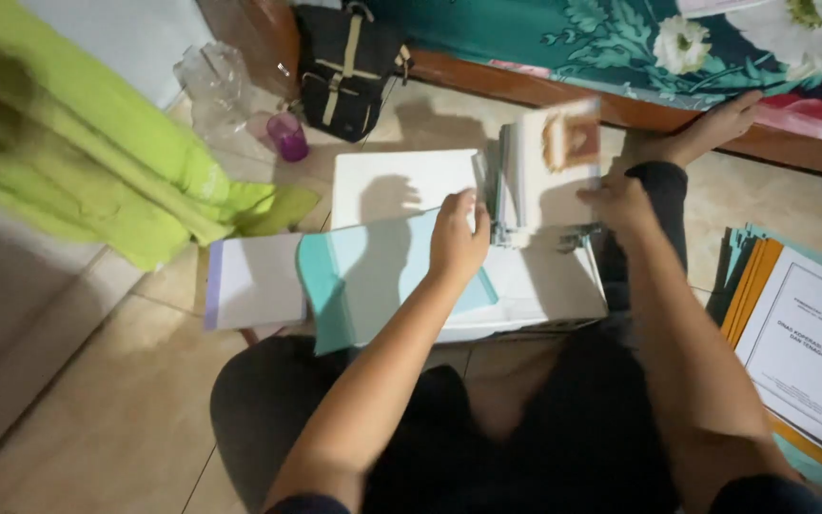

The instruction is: Folding paper document covers and organizing them into a cardboard box.

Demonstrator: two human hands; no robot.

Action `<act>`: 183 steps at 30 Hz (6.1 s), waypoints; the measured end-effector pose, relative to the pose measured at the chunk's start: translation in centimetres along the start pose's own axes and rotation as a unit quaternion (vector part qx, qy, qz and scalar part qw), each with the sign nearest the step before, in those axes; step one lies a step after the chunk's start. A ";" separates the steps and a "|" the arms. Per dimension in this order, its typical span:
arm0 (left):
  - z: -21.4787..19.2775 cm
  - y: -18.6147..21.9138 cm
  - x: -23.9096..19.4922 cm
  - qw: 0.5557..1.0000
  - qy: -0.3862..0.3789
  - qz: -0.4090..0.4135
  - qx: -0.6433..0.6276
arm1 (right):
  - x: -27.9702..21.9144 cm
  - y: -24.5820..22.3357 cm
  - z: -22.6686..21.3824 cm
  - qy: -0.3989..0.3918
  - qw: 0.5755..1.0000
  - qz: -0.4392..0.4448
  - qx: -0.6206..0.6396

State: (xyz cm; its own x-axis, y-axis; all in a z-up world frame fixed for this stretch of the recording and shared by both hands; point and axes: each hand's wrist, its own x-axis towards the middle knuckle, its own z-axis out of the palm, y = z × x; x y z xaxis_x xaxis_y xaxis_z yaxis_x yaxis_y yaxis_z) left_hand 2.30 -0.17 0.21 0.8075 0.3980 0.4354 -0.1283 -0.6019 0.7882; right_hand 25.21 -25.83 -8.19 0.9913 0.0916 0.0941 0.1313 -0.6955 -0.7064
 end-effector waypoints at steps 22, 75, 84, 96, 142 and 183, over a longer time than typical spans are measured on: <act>11.9 1.1 5.8 0.940 -0.189 -0.279 -0.054 | -9.0 -4.6 -3.7 -0.062 0.908 0.013 0.415; -13.3 -3.3 -4.7 0.845 0.181 -0.264 -0.428 | -20.4 -20.5 4.4 -0.160 0.893 -0.176 0.383; -17.5 -6.4 -3.9 0.975 -0.108 -0.174 -0.087 | -18.1 -16.9 5.3 -0.202 0.899 -0.221 0.319; -16.3 -7.9 -3.9 0.968 -0.116 -0.202 -0.089 | -18.5 -14.3 9.7 -0.209 0.920 -0.120 0.310; -18.6 -5.4 -3.7 0.933 -0.163 -0.185 -0.263 | -24.2 -30.4 5.2 -0.159 0.842 -0.470 -0.211; -18.2 -5.8 -3.4 0.938 -0.127 -0.170 -0.274 | -15.3 -13.5 10.1 -0.278 0.841 -0.155 0.437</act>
State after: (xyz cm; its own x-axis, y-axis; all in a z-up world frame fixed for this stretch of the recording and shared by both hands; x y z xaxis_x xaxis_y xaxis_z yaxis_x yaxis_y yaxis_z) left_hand -10.21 14.56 2.12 0.9573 0.2836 0.0557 -0.0593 0.0042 0.9982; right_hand 8.23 -10.67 -7.16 0.7237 0.6611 0.1979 0.0935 0.1902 -0.9773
